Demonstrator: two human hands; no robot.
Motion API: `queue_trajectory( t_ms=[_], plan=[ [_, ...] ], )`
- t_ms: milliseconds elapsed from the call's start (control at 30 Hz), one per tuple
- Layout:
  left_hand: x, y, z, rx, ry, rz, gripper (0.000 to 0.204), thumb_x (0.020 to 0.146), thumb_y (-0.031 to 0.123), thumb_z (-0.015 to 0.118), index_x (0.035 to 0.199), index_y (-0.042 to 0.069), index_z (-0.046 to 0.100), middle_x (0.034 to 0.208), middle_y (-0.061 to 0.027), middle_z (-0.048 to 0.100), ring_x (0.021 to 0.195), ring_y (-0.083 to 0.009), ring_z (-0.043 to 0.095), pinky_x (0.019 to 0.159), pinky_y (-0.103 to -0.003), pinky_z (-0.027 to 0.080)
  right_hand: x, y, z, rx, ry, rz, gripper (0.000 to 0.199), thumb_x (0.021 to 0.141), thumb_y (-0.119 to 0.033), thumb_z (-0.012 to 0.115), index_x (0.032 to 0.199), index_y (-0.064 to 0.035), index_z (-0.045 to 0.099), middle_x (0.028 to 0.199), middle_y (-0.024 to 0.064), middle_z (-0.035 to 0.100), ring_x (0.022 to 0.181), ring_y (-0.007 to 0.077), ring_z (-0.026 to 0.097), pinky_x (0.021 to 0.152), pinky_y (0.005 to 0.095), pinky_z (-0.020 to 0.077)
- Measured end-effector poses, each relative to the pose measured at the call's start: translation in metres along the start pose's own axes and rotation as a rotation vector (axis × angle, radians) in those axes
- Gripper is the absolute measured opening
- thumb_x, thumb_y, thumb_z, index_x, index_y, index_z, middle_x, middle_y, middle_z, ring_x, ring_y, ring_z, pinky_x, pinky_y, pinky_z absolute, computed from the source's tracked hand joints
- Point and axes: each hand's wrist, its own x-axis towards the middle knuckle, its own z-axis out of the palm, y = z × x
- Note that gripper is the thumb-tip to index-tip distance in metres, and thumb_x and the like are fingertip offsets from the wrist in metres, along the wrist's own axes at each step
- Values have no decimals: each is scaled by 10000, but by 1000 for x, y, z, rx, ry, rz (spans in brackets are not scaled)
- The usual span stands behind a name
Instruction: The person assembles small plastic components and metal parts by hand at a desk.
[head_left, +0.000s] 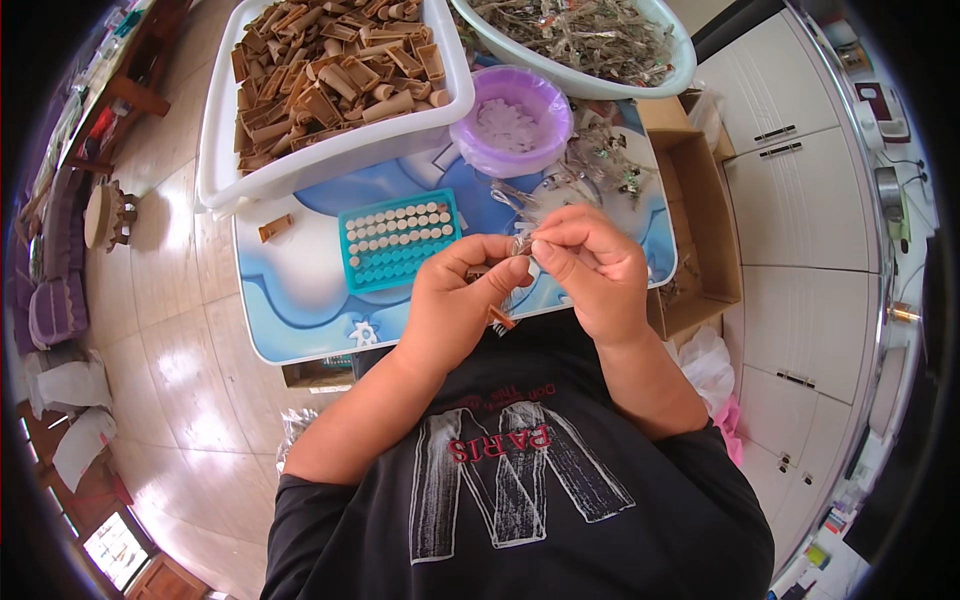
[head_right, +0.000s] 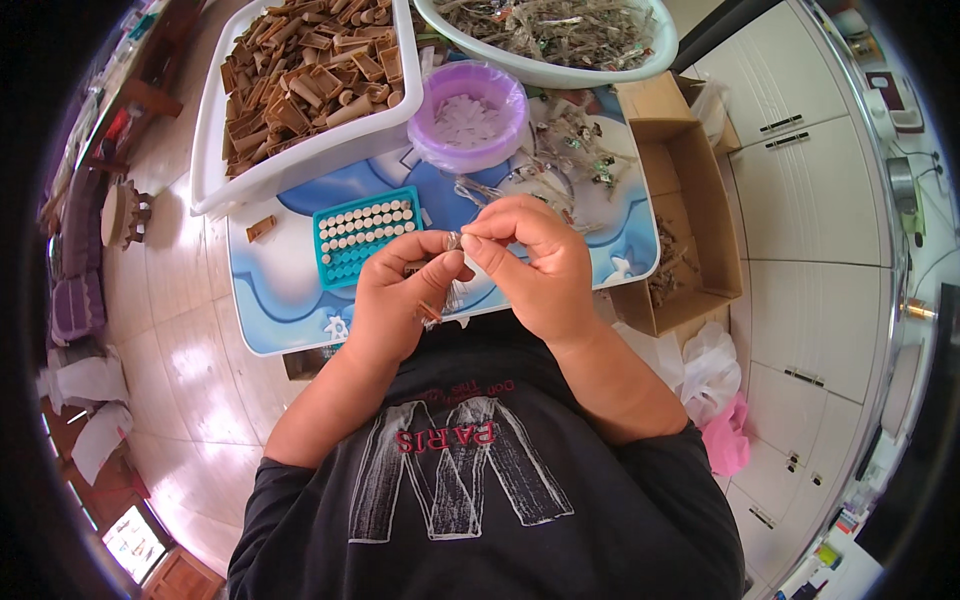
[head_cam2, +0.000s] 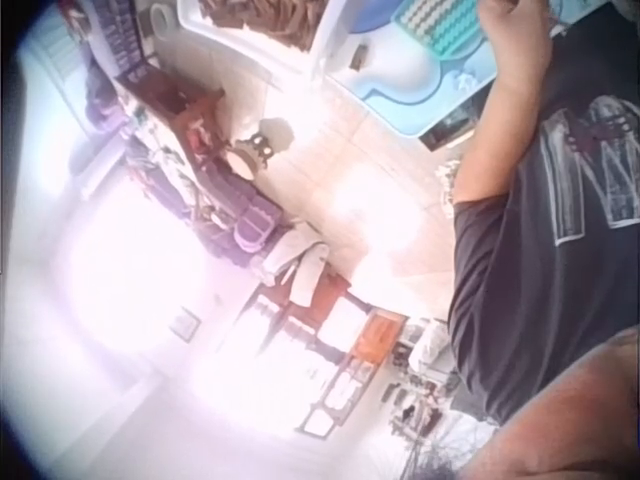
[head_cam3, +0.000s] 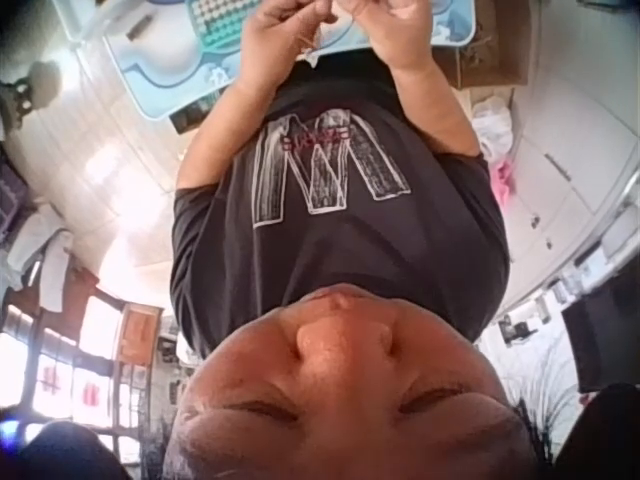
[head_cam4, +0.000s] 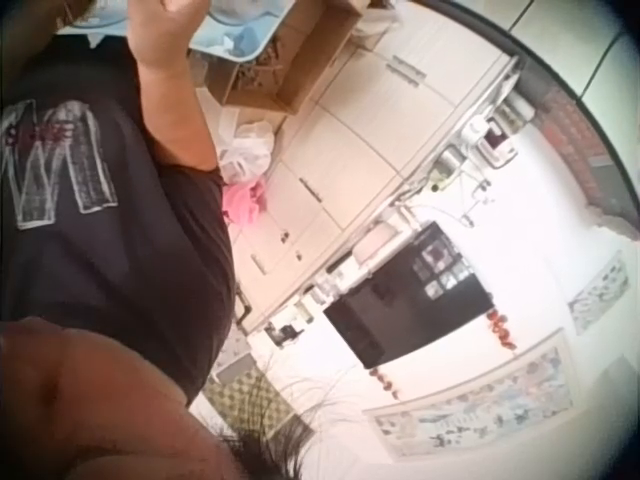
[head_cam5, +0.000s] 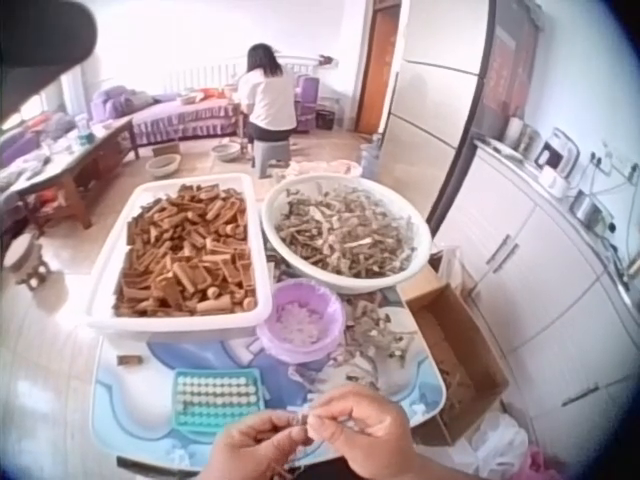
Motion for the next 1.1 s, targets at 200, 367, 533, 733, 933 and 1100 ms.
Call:
queue_trajectory(
  t_ms=[200,367,533,733,933,1100],
  plan=[
    [2,-4,-10,-321,-29,-163,169,891,183,600,944,24,624,735,-27,631,509,-17,468,413,-164,378,2,-2,2,-733,-44,-545,171,678,47,677,832,-16,636,830,83,574,698,218,572,625,313,466],
    [1,-8,-7,-230,86,-91,167,889,179,603,930,18,623,732,-33,629,458,-10,409,383,-163,294,-1,1,9,-881,-77,-603,273,640,20,672,906,-27,633,851,77,569,732,254,572,653,348,466],
    [5,-9,-15,-271,149,-101,182,893,172,595,934,-5,608,709,-33,610,451,-21,399,382,-168,301,-3,-4,19,-1074,-178,-532,376,676,-35,661,1048,-23,609,955,95,557,838,263,565,732,362,452],
    [8,-3,-5,-290,223,-109,176,912,176,563,925,0,578,652,3,538,437,-31,384,377,-173,293,-7,-10,17,-848,-135,-345,455,705,-49,656,1149,-40,558,1022,100,543,877,275,554,746,365,438],
    [-2,-5,-13,-185,45,-110,167,937,180,520,907,22,562,675,5,521,446,-30,382,389,-174,289,-6,-2,10,-649,-79,-361,196,782,-71,659,965,-18,615,834,72,603,735,230,582,682,310,458],
    [-14,-4,-11,-171,-19,-50,161,949,181,499,923,31,552,677,21,510,463,-28,381,403,-182,295,-7,7,11,219,46,274,198,938,-184,513,851,-18,579,787,48,620,712,101,545,675,247,434]
  ],
)
